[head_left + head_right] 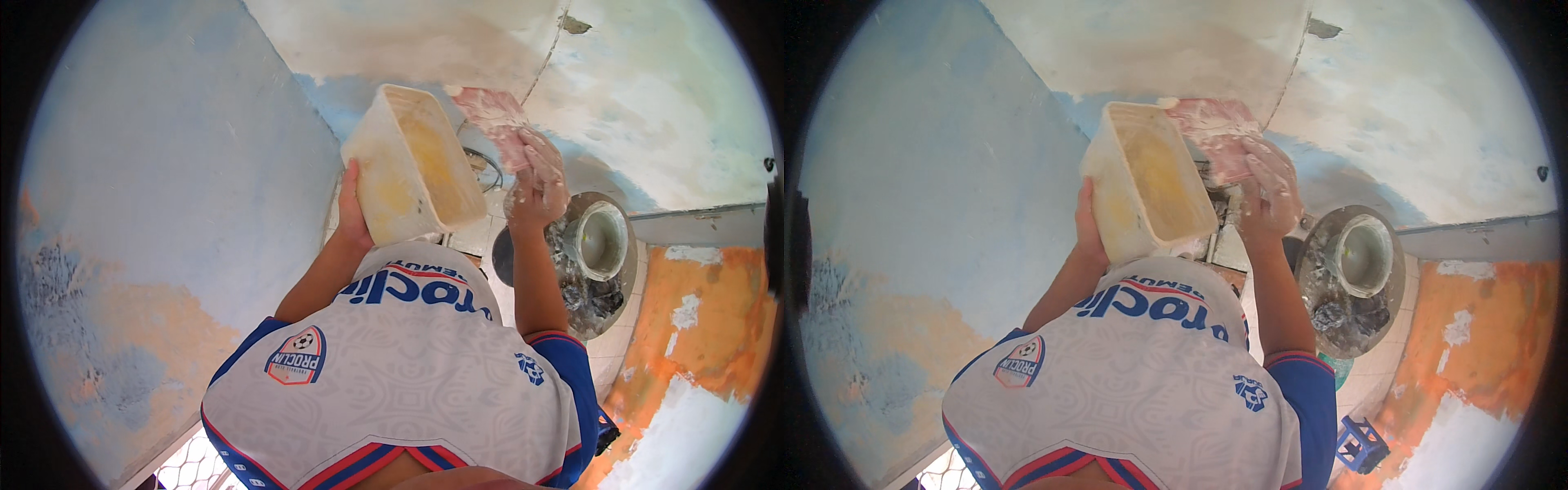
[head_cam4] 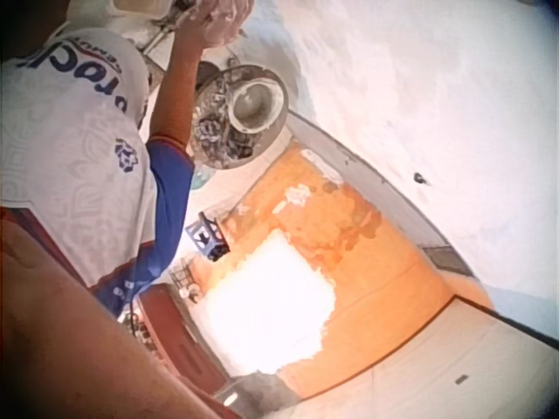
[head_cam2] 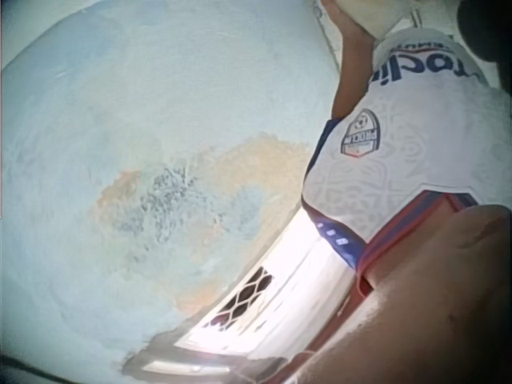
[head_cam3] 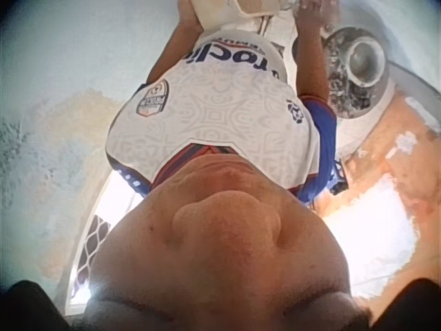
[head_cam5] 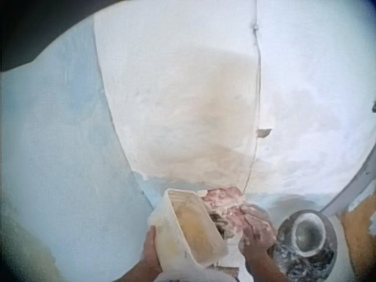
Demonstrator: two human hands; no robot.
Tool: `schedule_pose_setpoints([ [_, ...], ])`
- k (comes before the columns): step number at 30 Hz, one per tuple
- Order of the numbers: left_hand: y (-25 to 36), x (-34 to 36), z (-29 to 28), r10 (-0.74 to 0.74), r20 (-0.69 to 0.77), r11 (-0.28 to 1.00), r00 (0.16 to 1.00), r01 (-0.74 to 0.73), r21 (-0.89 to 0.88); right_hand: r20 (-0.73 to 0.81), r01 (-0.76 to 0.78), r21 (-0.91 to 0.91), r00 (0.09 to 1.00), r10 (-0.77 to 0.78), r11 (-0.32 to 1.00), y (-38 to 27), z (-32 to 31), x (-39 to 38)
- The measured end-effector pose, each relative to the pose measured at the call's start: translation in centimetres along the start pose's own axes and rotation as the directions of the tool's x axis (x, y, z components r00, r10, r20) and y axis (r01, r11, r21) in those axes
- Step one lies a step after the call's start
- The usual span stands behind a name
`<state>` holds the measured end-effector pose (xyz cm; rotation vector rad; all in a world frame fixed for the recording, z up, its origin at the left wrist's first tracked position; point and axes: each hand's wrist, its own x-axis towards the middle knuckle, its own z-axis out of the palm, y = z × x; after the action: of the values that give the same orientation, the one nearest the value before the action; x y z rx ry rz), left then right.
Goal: The person applies plaster to the upper edge of a wall and ceiling using a scraper, repeatedly scooping material from a plastic container.
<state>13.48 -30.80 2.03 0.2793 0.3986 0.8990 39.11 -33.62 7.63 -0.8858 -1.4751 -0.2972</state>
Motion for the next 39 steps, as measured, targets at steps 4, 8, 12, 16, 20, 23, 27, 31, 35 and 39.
schedule_pose_setpoints([
  [4, 2.4, 0.2, -2.7, 0.105, -0.054, 0.994, 0.993, -0.106, -0.031, -0.191, -0.386, 0.130, 0.894, 0.405, 0.913, 1.6, 0.7, -3.3],
  [8, 5.5, -0.6, -5.5, 0.158, -0.054, 0.983, 0.986, -0.162, -0.082, -0.213, -0.695, 0.300, 0.619, 0.756, 0.653, 3.6, 2.1, -6.5],
  [12, 9.3, -0.7, -9.8, 0.232, -0.028, 0.972, 0.972, -0.232, -0.029, -0.139, -0.697, 0.463, 0.553, 0.821, 0.548, 6.1, 5.4, -10.3],
  [16, 13.5, -0.5, -13.0, 0.257, -0.055, 0.966, 0.965, -0.256, 0.031, -0.072, -0.744, 0.594, 0.331, 0.941, 0.307, 7.8, 9.9, -13.4],
  [20, 18.0, -0.1, -15.8, 0.260, -0.080, 0.962, 0.962, -0.251, 0.106, -0.073, -0.854, 0.460, 0.237, 0.969, 0.244, 10.3, 15.4, -16.8],
  [23, 20.7, 0.2, -18.1, 0.255, -0.105, 0.957, 0.961, -0.236, 0.169, -0.149, -0.870, 0.423, 0.208, 0.967, 0.253, 13.5, 18.4, -20.9],
  [27, 22.8, 0.8, -21.1, 0.228, -0.126, 0.946, 0.966, -0.189, 0.264, -0.282, -0.919, 0.302, 0.170, 0.944, 0.255, 18.9, 21.3, -26.6],
  [31, 23.0, 0.2, -23.4, 0.194, -0.152, 0.921, 0.969, -0.126, 0.369, -0.246, -0.953, 0.099, 0.256, 0.935, 0.287, 21.8, 26.4, -27.9],
  [35, 22.3, 1.7, -23.0, -0.044, -0.073, 0.999, 0.996, 0.044, -0.013, -0.264, -0.845, 0.360, 0.315, 0.912, 0.396, 26.9, 29.8, -30.3],
  [39, 22.5, 2.0, -24.4, -0.098, 0.007, 0.995, 0.995, 0.099, -0.028, -0.231, -0.830, 0.479, 0.196, 0.953, 0.287, 29.5, 32.2, -30.0],
])
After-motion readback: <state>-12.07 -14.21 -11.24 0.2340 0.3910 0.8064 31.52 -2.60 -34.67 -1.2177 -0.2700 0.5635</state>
